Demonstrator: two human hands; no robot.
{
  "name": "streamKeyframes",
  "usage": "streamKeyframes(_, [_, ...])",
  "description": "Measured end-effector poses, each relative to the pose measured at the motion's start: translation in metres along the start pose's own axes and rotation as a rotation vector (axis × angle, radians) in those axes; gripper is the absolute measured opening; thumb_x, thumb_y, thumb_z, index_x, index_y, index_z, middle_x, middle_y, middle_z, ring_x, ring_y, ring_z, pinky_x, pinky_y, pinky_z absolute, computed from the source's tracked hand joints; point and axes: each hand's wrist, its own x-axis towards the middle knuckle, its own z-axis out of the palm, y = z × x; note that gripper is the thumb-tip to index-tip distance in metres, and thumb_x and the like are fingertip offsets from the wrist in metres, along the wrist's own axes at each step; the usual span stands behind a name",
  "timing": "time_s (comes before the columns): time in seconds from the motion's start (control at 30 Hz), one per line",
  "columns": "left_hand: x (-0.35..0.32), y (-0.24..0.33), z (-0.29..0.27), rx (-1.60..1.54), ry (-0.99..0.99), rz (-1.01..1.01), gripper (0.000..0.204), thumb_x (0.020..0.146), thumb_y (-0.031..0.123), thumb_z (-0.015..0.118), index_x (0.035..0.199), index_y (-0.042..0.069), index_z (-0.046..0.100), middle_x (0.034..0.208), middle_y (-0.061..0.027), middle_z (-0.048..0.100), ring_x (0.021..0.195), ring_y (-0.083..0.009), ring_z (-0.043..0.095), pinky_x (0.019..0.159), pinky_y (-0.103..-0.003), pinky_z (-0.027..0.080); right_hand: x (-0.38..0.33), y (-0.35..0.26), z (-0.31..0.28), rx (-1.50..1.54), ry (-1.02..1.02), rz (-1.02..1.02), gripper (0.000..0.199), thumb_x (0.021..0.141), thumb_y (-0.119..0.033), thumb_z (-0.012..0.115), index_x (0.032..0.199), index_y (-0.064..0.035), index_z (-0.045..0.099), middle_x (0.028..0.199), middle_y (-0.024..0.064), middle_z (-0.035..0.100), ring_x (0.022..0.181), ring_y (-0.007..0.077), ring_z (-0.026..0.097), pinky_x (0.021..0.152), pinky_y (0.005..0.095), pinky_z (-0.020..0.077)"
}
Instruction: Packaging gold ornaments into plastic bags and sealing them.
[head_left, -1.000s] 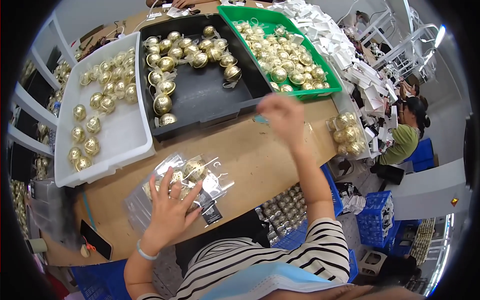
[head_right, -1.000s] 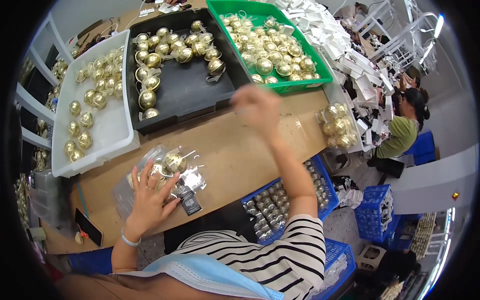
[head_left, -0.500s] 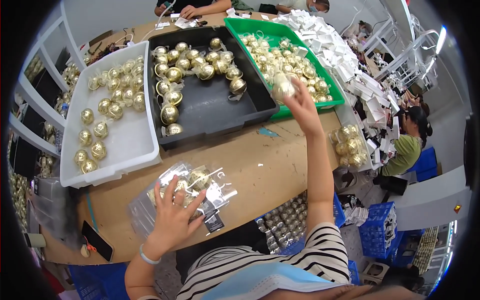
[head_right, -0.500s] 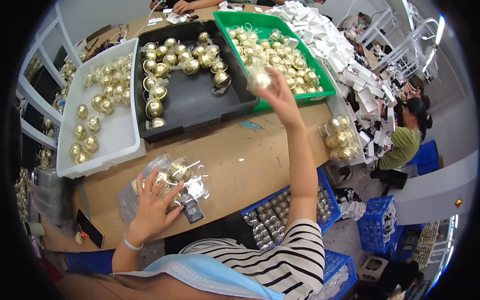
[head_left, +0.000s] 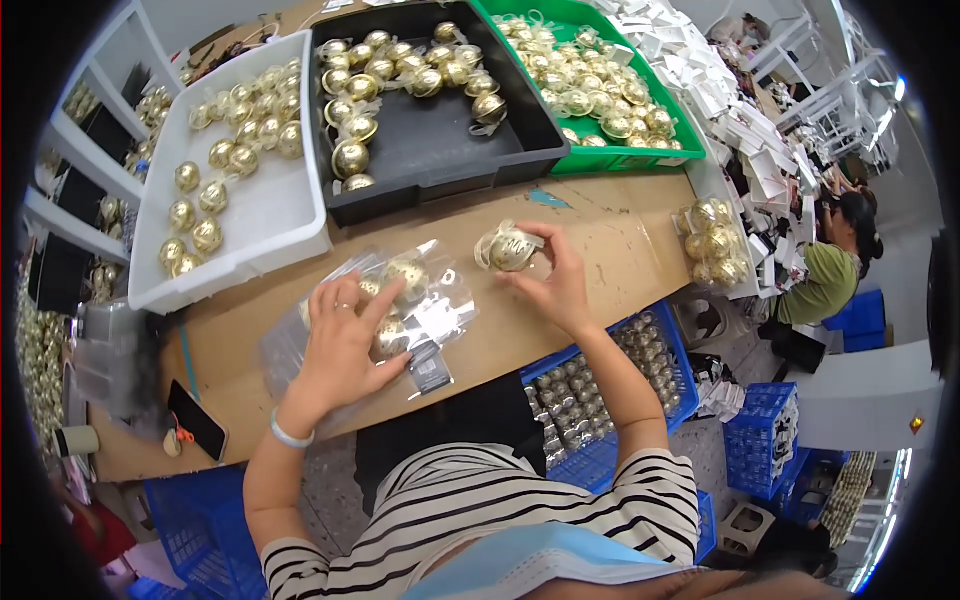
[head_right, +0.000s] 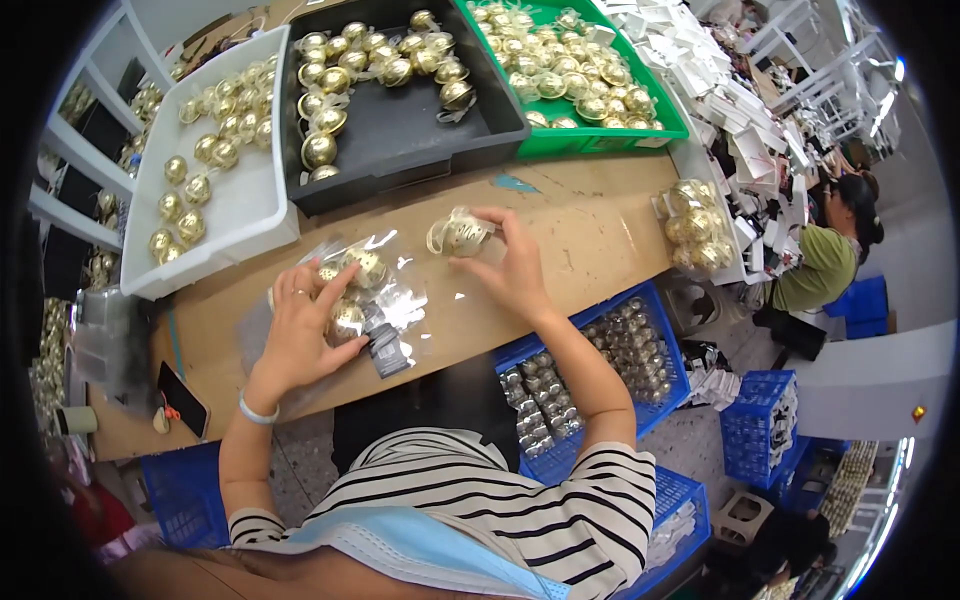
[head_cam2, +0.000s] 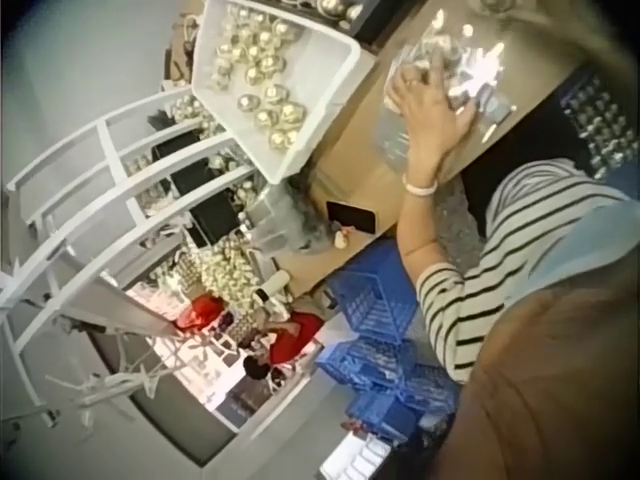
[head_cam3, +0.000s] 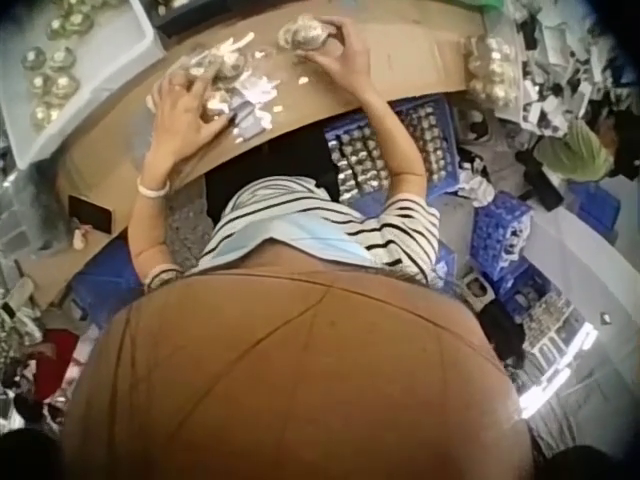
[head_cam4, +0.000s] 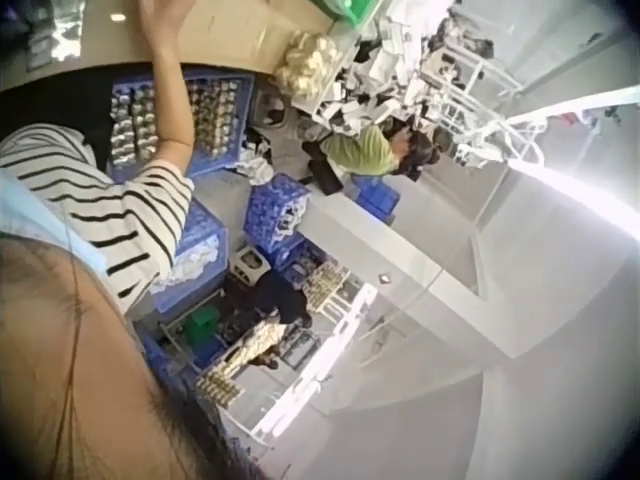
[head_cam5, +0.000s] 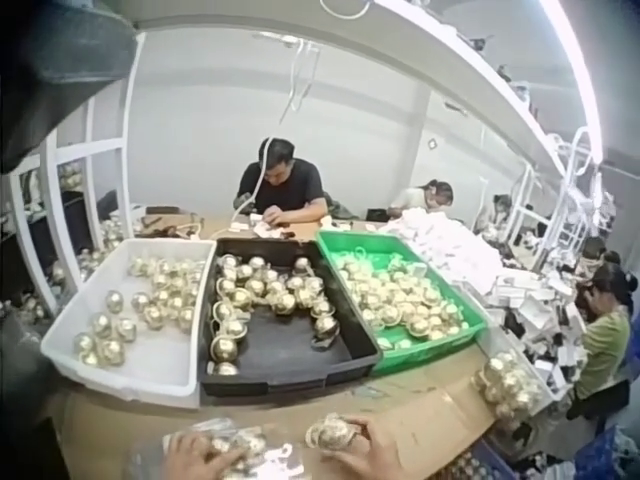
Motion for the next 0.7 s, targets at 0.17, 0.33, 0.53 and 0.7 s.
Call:
streamKeyframes(0.17, [0.006, -0.002, -0.006, -0.093, -0.037, -0.065, 0.089, 0.063, 0.035, 0.087, 0.144, 0.017, 0.054, 0.123, -0.0184, 0.049, 0.124, -0.0401, 0.044, 0.108, -0.051, 0.032, -0.008, -0.002, 0.039, 0.074, -0.311, 0.204, 0.059, 0.071, -0.004, 0.091, 0.121, -0.0001, 0.059, 0.130, 0.0106, 0.065, 0.105, 0.0145, 0.063, 0.095, 0.0309, 0.0527])
streamKeyframes(0.33, [0.001, -0.008, 0.003, -0.044, 0.033, -0.038, 0.091, 0.062, 0.038, 0.087, 0.144, 0.018, 0.053, 0.130, -0.0203, 0.049, 0.125, -0.0398, 0.044, 0.106, -0.051, 0.032, 0.010, -0.012, 0.032, 0.340, -0.642, 0.422, 0.059, 0.079, -0.011, 0.087, 0.133, -0.0019, 0.064, 0.127, 0.0075, 0.070, 0.111, 0.0138, 0.065, 0.096, 0.0323, 0.0535])
streamKeyframes(0.53, [-0.009, -0.010, 0.002, -0.037, 0.059, -0.021, 0.095, 0.061, 0.039, 0.088, 0.145, 0.017, 0.050, 0.138, -0.0249, 0.047, 0.131, -0.0419, 0.042, 0.109, -0.053, 0.030, 0.008, -0.013, 0.045, 0.506, -0.663, 0.269, 0.037, 0.092, -0.005, 0.072, 0.129, -0.0032, 0.068, 0.134, 0.0124, 0.066, 0.124, 0.0201, 0.061, 0.105, 0.0344, 0.0490])
streamKeyframes(0.7, [-0.043, 0.008, 0.018, -0.051, 0.686, -0.189, 0.118, 0.060, 0.041, 0.093, 0.153, 0.004, 0.031, 0.143, -0.0268, 0.043, 0.131, -0.0417, 0.041, 0.109, -0.055, 0.028, 0.020, -0.101, 0.045, 0.122, -0.354, -0.453, 0.045, 0.088, -0.007, 0.072, 0.132, 0.0005, 0.064, 0.130, 0.0161, 0.067, 0.120, 0.0306, 0.063, 0.104, 0.0409, 0.0486])
